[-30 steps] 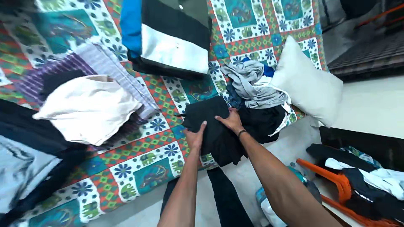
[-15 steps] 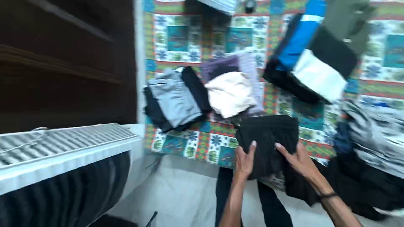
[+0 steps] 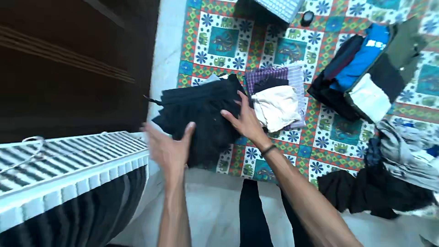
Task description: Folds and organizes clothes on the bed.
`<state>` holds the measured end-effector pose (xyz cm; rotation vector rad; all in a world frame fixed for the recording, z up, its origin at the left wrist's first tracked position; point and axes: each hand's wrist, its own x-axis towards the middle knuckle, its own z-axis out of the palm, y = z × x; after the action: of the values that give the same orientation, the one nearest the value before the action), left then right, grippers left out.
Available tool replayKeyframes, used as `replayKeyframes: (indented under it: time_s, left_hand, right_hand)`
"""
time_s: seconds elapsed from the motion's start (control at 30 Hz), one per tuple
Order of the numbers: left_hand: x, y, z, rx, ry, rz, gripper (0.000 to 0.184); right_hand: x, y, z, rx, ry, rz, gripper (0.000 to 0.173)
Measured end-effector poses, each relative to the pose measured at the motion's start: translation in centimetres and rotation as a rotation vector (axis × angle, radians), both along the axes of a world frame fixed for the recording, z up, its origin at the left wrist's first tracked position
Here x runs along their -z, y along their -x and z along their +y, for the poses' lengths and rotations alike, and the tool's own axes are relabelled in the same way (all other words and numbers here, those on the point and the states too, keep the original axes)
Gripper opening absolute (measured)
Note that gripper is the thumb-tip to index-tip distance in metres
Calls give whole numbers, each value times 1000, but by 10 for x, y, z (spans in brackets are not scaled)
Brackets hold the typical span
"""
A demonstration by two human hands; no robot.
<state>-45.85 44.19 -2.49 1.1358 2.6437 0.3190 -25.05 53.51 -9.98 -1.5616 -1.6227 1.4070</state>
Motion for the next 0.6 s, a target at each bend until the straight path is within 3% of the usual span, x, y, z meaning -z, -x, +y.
replayKeyframes:
  time_s: [0.07, 0.13, 0.17, 0.23, 0.33, 0.43, 0.53, 0.6]
  left_hand:
    - [12, 14, 12, 142, -9, 210, 130]
    - [24, 0, 19, 351, 85, 186, 123]
    - [37, -7, 22, 463, 148, 152, 119]
    - [97, -3, 34, 649, 129, 80, 116]
    - [165, -12, 49, 816, 249, -8, 116]
    - [200, -9, 48, 788, 369, -73, 118]
    - [185, -20, 41, 700, 382, -131, 114]
    - [138, -61, 26, 631, 341, -116, 106]
  right_hand:
    - [25, -4, 12, 41, -18, -108, 83]
    - [40, -31, -3, 141, -31, -148, 66]
    - [46, -53, -23, 166, -16, -165, 60]
    - [57, -103, -75, 158, -25, -260, 53]
    - [75, -193, -160, 222, 72, -454, 55]
    - [74, -291, -243, 574, 246, -622, 67]
    - [65, -386, -299, 889, 298, -777, 75]
    - [61, -435, -318, 880, 242, -823, 60]
